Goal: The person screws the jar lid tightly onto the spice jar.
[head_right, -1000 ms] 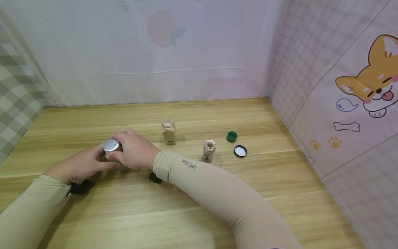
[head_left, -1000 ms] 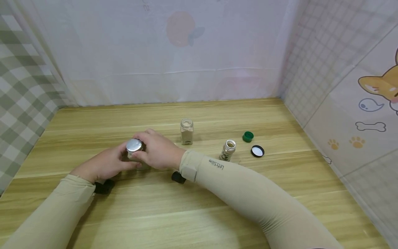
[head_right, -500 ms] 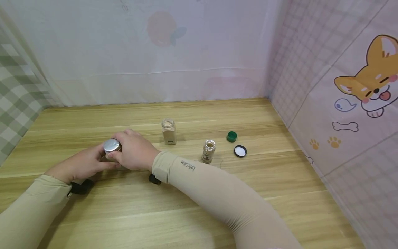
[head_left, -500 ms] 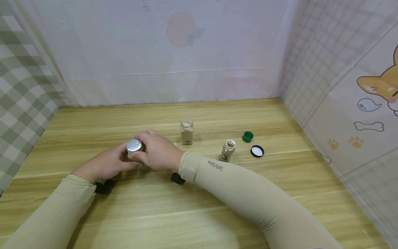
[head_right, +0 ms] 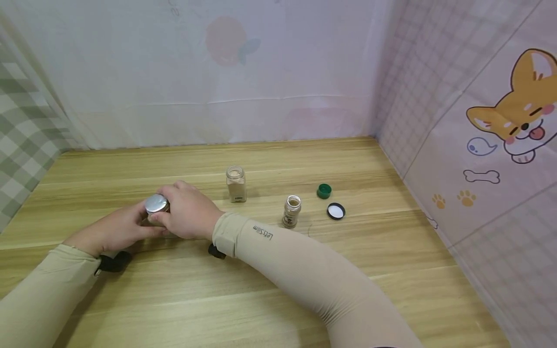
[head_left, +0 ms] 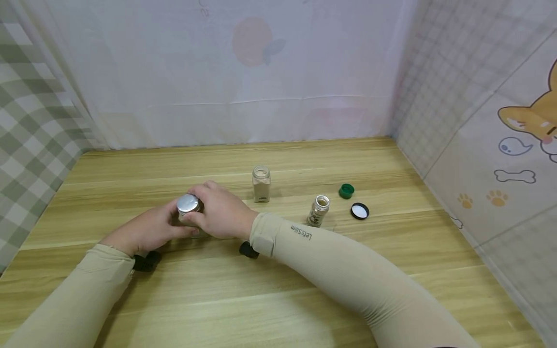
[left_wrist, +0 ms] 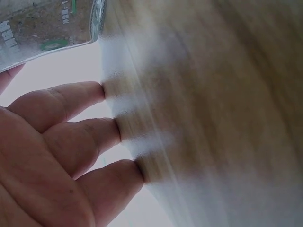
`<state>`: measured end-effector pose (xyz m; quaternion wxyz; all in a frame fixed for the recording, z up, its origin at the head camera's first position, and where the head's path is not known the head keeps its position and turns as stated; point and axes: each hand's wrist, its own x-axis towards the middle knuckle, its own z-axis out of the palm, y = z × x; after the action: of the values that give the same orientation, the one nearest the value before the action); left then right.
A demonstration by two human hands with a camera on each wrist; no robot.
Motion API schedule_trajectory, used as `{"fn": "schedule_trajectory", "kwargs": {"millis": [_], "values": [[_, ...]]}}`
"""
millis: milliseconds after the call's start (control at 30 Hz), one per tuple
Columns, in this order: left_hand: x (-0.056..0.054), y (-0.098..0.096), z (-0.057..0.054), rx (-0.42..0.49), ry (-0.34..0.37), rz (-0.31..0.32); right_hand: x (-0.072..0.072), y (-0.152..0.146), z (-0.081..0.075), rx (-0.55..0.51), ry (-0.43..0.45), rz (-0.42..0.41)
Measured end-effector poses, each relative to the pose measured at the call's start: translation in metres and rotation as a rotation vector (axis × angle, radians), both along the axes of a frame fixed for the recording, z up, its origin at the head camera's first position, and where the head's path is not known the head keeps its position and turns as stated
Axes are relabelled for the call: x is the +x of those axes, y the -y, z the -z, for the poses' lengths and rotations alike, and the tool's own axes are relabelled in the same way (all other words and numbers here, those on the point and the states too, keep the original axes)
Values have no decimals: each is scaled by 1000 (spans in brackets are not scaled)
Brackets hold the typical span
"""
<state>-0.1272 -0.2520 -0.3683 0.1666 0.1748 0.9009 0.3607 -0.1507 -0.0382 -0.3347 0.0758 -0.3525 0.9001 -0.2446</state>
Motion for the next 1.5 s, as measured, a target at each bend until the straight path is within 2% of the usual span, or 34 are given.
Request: {"fn": "schedule_trajectory", "kwargs": {"millis": [233,500,633,800,1067,1167,1300,1400,1500], "values": [[1,-1,-1,-36,6,-10,4,0,-1,46,-38,-1],[1,1,-1,11,29,1,11,-6,-12,103,-89,2],[0,1,-1,0,11,-5,16,-13,-26,92,-113,-11],[0,0,-1,-36,-8,-12,23,-25,-47,38,-100,-11],[1,-3,0,7,-3,-13,32,-63,-86,-55,-169,5],[0,-3,1,14,2,-10,31,-86,-98,-91,-195,39],[0,0,0,-37,-14,-20,24,-120,-106,-122,-210,129],[0,3,-1,-69,-25,-27,14,-149,-106,-134,-229,212],[1,4,0,-59,-26,-23,0,-181,-101,-101,-244,304]]}}
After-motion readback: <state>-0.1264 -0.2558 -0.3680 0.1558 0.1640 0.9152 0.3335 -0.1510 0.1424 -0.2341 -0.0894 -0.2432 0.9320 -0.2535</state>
